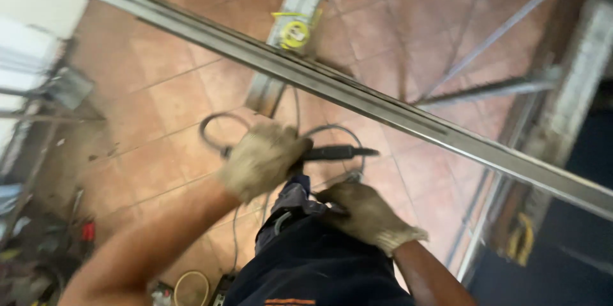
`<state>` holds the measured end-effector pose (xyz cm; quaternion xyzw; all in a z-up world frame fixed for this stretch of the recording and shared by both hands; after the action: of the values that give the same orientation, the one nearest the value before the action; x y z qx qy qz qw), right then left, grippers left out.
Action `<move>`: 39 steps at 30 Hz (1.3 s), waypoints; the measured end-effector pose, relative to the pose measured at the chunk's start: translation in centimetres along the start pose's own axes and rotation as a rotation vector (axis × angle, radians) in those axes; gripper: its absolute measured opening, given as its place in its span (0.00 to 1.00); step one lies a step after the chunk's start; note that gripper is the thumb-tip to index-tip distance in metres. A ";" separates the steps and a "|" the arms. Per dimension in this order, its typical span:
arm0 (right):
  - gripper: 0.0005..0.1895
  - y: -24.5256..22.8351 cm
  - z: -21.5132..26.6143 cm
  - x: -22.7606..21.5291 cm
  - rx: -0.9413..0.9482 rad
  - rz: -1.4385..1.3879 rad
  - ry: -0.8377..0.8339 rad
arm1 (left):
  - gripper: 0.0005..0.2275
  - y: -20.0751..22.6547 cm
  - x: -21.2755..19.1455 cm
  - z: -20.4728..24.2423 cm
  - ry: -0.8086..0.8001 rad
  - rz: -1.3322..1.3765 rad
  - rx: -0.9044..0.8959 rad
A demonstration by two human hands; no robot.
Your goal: Welding metal square tubing to assemble a large frame
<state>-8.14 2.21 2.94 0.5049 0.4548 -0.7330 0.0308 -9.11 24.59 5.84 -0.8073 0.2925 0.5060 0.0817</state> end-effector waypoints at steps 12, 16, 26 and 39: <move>0.43 -0.4 10.7 -6.9 0.900 -0.718 0.587 | 0.28 17.7 3.2 -8.6 -0.092 0.536 -0.190; 0.36 4.0 17.4 -8.6 1.139 -1.109 0.828 | 0.20 23.4 4.8 -12.4 -0.070 0.736 -0.045; 0.28 12.7 31.6 -17.7 1.302 -0.831 0.736 | 0.09 35.2 12.0 -14.4 -0.126 0.805 -0.204; 0.14 18.7 34.1 -17.7 0.835 -0.658 0.805 | 0.13 30.6 17.3 -16.8 0.067 0.557 -0.266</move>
<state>-14.41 -39.82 7.27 0.5436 0.2390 -0.5731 -0.5648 -7.73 -14.33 3.87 -0.7160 0.4362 0.5157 -0.1763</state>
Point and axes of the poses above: each hand's wrist, its own z-axis away from the middle knuckle, its own x-axis out of the palm, y = z × x, the point moved 3 cm from there along -z, towards the middle knuckle, and after that the axes turned 15 degrees about y, right-handed, at the moved point
